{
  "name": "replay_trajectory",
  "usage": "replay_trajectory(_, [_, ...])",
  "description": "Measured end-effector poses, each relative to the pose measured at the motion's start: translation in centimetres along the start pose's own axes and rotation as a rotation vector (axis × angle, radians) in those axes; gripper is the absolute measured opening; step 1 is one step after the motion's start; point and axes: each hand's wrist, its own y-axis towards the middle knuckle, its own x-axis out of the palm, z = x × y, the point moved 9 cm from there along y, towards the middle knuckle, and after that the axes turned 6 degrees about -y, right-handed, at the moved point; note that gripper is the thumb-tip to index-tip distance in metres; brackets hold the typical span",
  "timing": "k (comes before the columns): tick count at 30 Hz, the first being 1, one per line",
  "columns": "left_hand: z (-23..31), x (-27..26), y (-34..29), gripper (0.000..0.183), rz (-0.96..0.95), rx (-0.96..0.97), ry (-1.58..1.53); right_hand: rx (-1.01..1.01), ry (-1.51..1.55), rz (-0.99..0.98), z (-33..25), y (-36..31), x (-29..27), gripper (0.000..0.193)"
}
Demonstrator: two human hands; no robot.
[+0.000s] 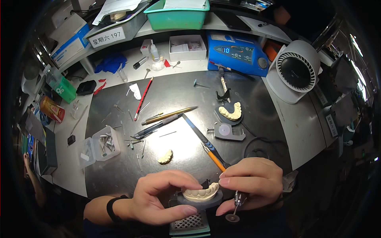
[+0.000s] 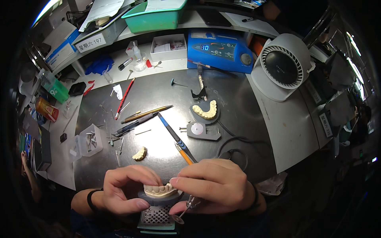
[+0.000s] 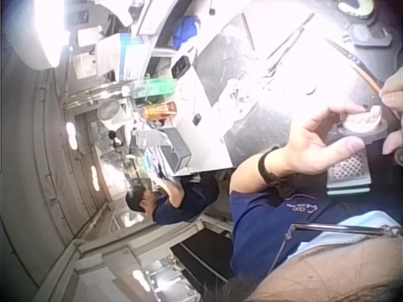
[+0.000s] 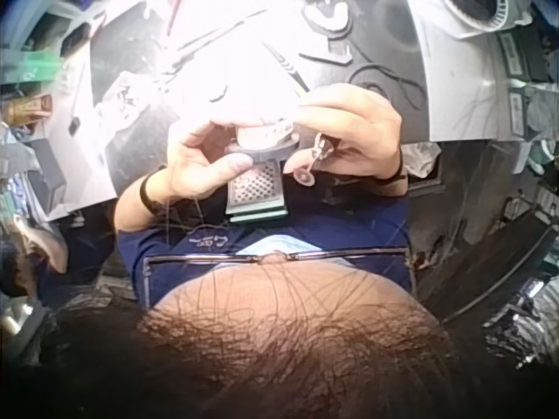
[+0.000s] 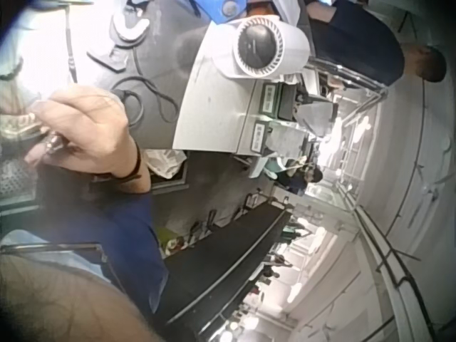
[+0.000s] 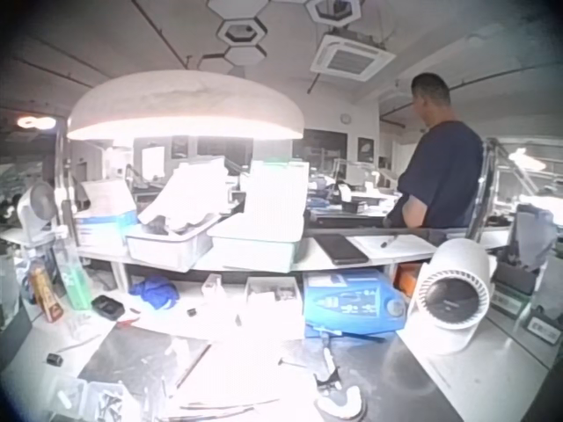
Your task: Refining and polishing dental molds and prosthetic components using various tools at a technician's workbench.
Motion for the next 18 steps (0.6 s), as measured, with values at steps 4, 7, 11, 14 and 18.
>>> replay_trajectory(4, [0.1,-0.4,-0.2,0.041,0.017,-0.071,0.069,0.030,0.016,0.072,0.2,-0.3,-0.2,0.042])
replay_trajectory(7, [0.1,-0.5,0.1,0.041,-0.019,-0.070,0.109,0.080,0.049,0.122,1.3,-1.0,-0.1,0.042])
replay_trajectory(11, [-0.1,-0.2,0.0,0.041,-0.062,-0.040,0.084,0.036,0.024,0.115,1.9,-1.1,-0.2,0.046])
replay_trajectory(14, [0.3,0.3,0.2,0.041,-0.083,-0.036,0.104,0.056,0.004,0.050,1.4,-0.9,-0.3,0.043])
replay_trajectory(18, [-0.1,0.1,0.0,0.038,-0.046,-0.127,0.092,0.041,0.027,0.030,1.4,-0.5,-0.1,0.040])
